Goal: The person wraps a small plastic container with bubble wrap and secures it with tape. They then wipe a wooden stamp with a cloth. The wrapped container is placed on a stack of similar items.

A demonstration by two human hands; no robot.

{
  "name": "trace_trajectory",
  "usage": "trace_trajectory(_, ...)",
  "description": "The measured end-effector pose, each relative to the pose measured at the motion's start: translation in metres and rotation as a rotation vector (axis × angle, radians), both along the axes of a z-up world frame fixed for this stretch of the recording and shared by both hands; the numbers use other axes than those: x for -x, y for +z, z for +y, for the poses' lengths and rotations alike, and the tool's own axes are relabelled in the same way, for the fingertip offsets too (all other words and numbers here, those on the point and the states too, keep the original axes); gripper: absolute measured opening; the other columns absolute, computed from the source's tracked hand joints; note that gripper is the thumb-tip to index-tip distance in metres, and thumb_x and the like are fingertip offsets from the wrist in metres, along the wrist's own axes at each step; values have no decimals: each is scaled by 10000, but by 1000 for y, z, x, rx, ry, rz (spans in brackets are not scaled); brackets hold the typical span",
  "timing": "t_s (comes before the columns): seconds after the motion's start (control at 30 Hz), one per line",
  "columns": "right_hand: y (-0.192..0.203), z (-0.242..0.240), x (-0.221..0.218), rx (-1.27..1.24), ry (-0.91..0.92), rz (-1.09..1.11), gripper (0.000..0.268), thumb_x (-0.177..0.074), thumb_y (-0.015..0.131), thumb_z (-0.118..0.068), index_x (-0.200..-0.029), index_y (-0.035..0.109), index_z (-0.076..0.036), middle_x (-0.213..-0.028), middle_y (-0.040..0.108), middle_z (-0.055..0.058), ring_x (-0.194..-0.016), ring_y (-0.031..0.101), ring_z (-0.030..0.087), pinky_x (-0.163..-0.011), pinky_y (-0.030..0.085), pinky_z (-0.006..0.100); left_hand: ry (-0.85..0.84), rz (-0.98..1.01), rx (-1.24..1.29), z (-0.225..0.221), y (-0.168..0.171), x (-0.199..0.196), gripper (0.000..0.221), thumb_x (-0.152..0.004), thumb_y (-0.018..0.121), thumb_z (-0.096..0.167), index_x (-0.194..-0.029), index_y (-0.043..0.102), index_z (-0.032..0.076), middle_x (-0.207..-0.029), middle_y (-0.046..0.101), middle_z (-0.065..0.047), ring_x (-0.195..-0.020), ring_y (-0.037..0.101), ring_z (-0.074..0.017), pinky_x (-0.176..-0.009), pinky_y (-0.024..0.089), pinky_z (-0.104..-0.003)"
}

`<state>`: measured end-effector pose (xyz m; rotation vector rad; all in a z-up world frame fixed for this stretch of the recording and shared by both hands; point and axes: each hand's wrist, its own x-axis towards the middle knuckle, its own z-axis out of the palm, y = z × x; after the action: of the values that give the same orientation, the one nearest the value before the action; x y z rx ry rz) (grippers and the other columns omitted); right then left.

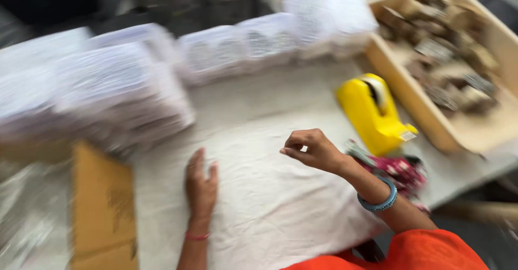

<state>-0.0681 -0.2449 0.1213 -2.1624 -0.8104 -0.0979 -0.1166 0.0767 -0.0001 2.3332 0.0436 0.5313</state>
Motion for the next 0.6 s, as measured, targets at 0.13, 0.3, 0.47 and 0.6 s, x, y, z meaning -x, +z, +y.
trace_trajectory(0.13,16,-71,34,71,-130,69,196,-908,797,-177,-799,701,-46,-726,702,66,-603,662,187,-548,528,322,-95,35,-22,3,9,-17,466,-940,704,160,-1371,616,7,-1404,627,-171,-1295,597,-336,-1093,480,-425)
trace_trajectory(0.3,42,-206,45,40,-638,-110,116,-959,756,-105,-1016,747,-5,-894,752,67,-789,678,111,-695,555,290,-204,189,417,-17,28,-47,461,-990,669,178,-1415,592,15,-1410,629,-126,-1247,627,-218,-998,528,-322)
trace_trajectory(0.47,28,-352,-5,-45,-1059,-75,109,-1023,776,-133,-1070,770,-35,-889,737,35,-791,679,83,-715,585,284,-301,339,688,-53,21,-71,456,-1005,622,172,-1436,574,29,-1281,714,-109,-1074,693,-184,-948,548,-294)
trace_trajectory(0.6,-23,-432,-65,65,-1039,2,164,-948,795,-87,-1104,785,-36,-951,759,49,-852,709,128,-806,592,308,-228,431,706,-59,7,-83,413,-1023,599,146,-1417,607,22,-1212,740,-146,-1042,715,-206,-917,555,-314)
